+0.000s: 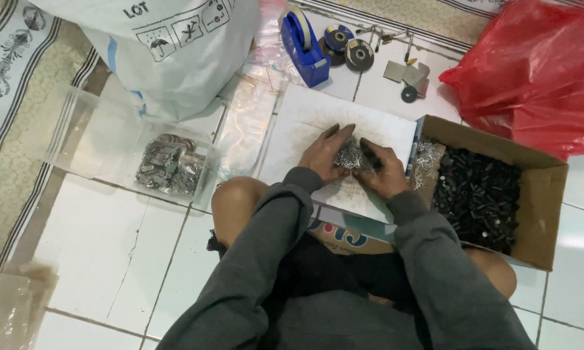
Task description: The person sits on the floor and assembles small silver metal pieces by hand, pressing them together on a white surface. They place the assembled pieces into a clear plastic bag and continue assembling additional pieces from a cardboard box.
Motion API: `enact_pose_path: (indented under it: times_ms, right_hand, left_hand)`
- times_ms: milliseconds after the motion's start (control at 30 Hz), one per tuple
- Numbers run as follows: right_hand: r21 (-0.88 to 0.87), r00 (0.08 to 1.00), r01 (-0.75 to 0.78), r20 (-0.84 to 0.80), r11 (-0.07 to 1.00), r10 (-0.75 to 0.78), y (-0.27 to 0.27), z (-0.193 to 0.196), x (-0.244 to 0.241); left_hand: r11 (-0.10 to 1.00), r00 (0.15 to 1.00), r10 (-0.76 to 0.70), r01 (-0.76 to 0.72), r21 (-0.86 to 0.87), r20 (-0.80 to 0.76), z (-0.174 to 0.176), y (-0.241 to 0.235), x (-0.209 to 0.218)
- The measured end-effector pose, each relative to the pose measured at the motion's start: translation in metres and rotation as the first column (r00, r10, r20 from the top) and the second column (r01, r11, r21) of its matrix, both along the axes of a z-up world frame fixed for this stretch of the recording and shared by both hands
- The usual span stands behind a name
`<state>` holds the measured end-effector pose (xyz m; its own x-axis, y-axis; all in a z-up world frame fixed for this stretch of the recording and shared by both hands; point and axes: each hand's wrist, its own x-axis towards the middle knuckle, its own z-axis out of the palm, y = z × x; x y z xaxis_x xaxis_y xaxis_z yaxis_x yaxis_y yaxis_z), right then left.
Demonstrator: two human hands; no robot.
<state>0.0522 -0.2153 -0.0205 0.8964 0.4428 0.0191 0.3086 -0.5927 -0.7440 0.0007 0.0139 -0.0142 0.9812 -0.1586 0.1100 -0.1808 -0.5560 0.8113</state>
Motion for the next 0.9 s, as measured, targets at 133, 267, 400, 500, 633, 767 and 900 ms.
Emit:
enact_pose_path:
  times_ms: [133,267,400,500,633,767,900]
  right_hand:
    - [-0.005,0.995,-0.058,0.081,0.998,0.058,-0.003,0.003,-0.002]
    - [-0.104,0.957,-0.199,0.192,0.974,0.216,0.005,0.017,0.005]
    - [-0.074,0.972,-0.145,0.174,0.987,0.156,0.005,0.010,0.006]
    - [0.011,0.980,-0.113,0.168,0.994,0.109,-0.002,0.000,0.005]
    - [-0.001,0.967,-0.139,0.215,0.990,0.136,-0.013,0.010,0.001]
    - [-0.044,0.966,-0.170,0.192,0.984,0.175,-0.012,0.003,0.004]
    - [-0.010,0.973,-0.160,0.167,0.987,0.159,-0.005,-0.001,0.004]
  left_hand:
    - [0.990,0.999,-0.025,0.020,0.137,0.039,-0.018,-0.008,0.006]
    - [0.975,0.994,-0.094,0.082,0.209,0.050,-0.004,0.000,0.010]
    - [0.984,0.994,-0.097,0.088,0.154,0.050,-0.025,-0.005,0.011]
    - [0.996,0.995,-0.084,0.082,0.034,0.063,-0.016,0.001,0.004]
    - [0.994,0.993,-0.104,0.105,-0.019,0.058,-0.005,0.009,-0.001]
    - [0.998,0.996,-0.066,0.067,-0.015,0.061,-0.003,0.002,-0.003]
    - [0.996,0.996,-0.060,0.064,-0.059,0.059,0.000,0.000,-0.004]
